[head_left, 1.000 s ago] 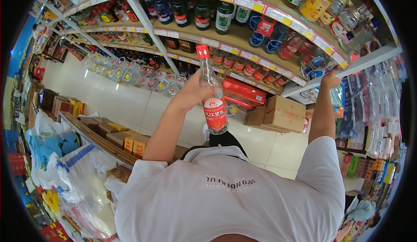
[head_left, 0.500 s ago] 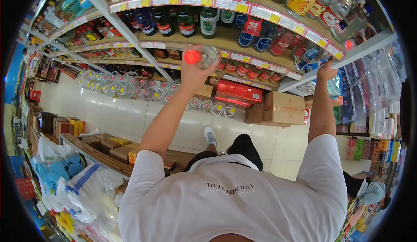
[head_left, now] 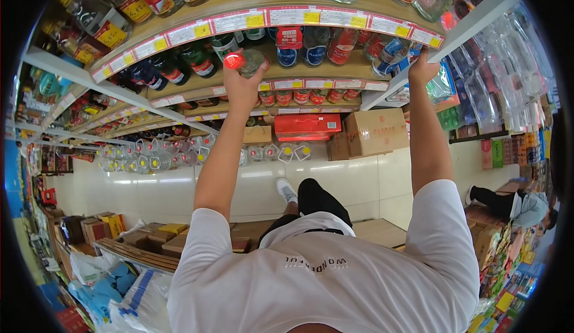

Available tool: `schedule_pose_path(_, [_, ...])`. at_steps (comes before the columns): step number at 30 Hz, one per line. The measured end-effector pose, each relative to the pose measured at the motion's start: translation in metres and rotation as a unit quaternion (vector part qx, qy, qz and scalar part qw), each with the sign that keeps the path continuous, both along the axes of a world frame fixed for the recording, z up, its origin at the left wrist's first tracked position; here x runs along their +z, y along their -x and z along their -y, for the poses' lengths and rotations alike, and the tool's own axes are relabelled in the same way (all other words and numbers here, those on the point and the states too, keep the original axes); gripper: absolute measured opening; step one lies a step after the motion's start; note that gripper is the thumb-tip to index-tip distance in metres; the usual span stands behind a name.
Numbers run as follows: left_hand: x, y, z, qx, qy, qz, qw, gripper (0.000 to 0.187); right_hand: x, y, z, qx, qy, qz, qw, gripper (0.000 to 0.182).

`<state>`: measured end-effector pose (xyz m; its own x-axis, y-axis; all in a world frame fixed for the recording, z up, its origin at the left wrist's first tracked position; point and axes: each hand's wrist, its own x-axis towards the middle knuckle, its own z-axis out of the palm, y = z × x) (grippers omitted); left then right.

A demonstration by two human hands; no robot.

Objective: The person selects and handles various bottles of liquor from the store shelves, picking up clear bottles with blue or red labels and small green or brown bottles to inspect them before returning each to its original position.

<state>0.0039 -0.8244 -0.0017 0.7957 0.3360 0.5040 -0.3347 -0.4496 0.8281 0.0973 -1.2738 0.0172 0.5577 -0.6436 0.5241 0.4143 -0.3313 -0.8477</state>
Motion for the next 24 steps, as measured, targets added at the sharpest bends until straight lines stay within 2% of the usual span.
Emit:
schedule_pose_path(6, [0.003,-0.023,-0.001,0.003,-0.052,-0.039,0.998,0.056,-0.006,-0.004,0.008,-0.021,0.015,-0.016,1.0,0.04])
schedule_pose_path(9, [0.012,-0.034,0.002,-0.005,-0.081,-0.038,0.996,0.06,-0.006,-0.004,0.005,0.005,-0.03,0.003,1.0,0.042])
schedule_pose_path(12, [0.015,-0.045,0.008,0.006,-0.038,-0.038,0.999,0.066,-0.005,-0.003,0.004,-0.011,-0.027,-0.007,1.0,0.044])
schedule_pose_path(13, [0.008,-0.053,0.008,0.017,-0.044,-0.019,0.999,0.074,-0.003,-0.002,0.004,-0.018,-0.008,-0.021,1.0,0.043])
schedule_pose_path(16, [0.015,-0.06,0.01,-0.003,-0.062,-0.023,0.998,0.071,0.001,0.001,-0.002,-0.015,-0.031,-0.018,0.999,0.042])
schedule_pose_path(19, [0.022,-0.063,0.012,-0.064,0.0,-0.008,0.998,0.064,0.003,0.004,-0.003,-0.028,-0.019,-0.026,0.999,0.039])
schedule_pose_path(24, [0.0,-0.089,-0.003,-0.084,-0.054,0.006,0.995,0.054,0.006,0.004,-0.007,-0.042,-0.009,-0.028,0.999,0.039])
